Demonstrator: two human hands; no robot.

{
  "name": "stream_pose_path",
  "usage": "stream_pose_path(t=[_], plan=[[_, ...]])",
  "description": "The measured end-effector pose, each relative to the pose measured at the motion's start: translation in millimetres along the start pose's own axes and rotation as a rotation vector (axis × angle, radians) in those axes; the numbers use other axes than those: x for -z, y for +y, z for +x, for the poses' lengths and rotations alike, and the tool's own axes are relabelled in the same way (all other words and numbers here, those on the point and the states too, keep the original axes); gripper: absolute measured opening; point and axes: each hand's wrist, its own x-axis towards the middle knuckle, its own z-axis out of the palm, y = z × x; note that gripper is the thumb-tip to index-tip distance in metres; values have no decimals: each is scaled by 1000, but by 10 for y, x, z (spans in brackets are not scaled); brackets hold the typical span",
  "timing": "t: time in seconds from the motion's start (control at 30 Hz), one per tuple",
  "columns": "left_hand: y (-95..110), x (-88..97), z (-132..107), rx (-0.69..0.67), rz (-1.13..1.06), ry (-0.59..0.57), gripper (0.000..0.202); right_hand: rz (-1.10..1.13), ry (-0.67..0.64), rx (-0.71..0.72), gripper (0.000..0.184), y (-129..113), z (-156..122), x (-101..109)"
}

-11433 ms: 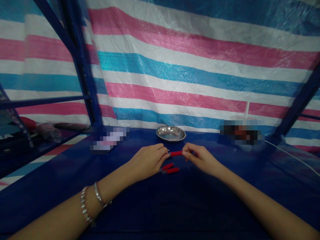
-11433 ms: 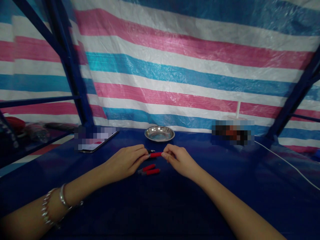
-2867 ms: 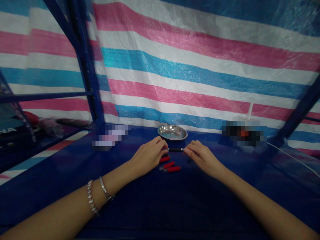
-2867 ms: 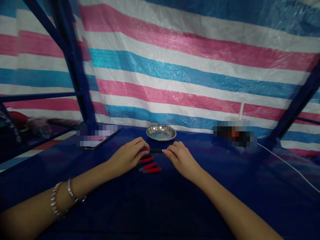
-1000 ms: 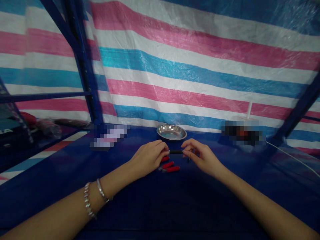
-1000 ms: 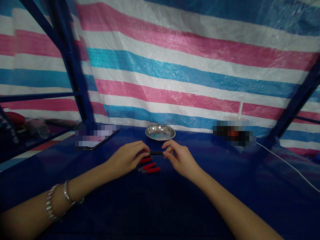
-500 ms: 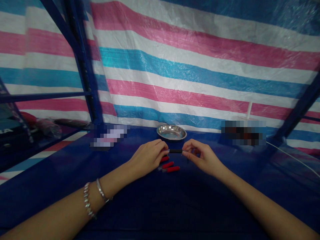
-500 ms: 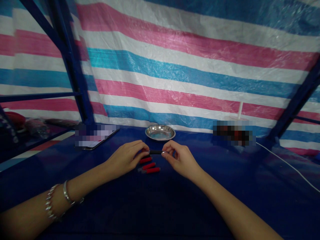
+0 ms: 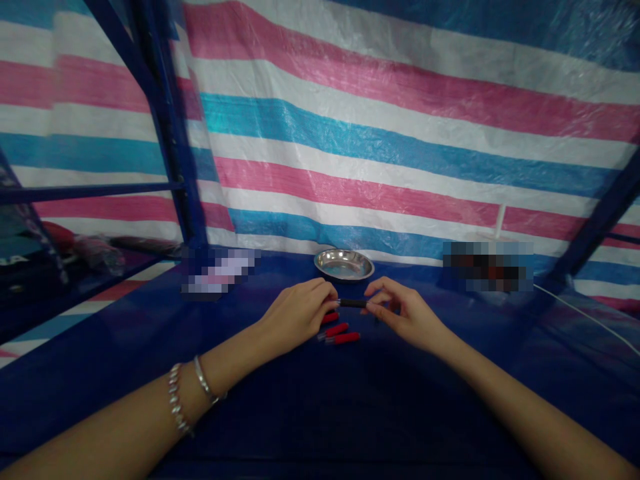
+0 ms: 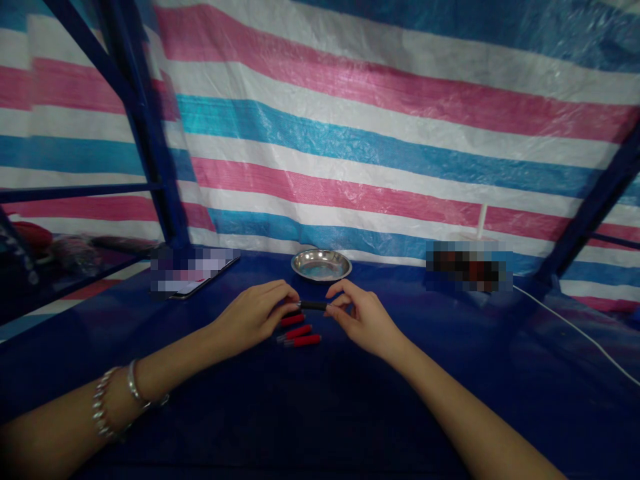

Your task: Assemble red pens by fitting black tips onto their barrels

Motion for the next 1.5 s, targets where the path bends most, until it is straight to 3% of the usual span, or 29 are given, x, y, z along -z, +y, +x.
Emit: stream_pose_path(t=[0.13,0.47,1.1,1.3,1.5], plan=[[12,12,0,3,1,-3,16,40,-22,-31,18,13,0,4],[6,14,-5,8,18,1,16,31,50,54,12,-12,0,12],[3,25,2,35,45,-31,19,-96,133,100,10,41,14,35],[-39,50,7,197,181,-12,18,-193,176,84,11,62,13,46],[-146,24,9,358,288,-72,19,-256,188,84,13,57,9,43]])
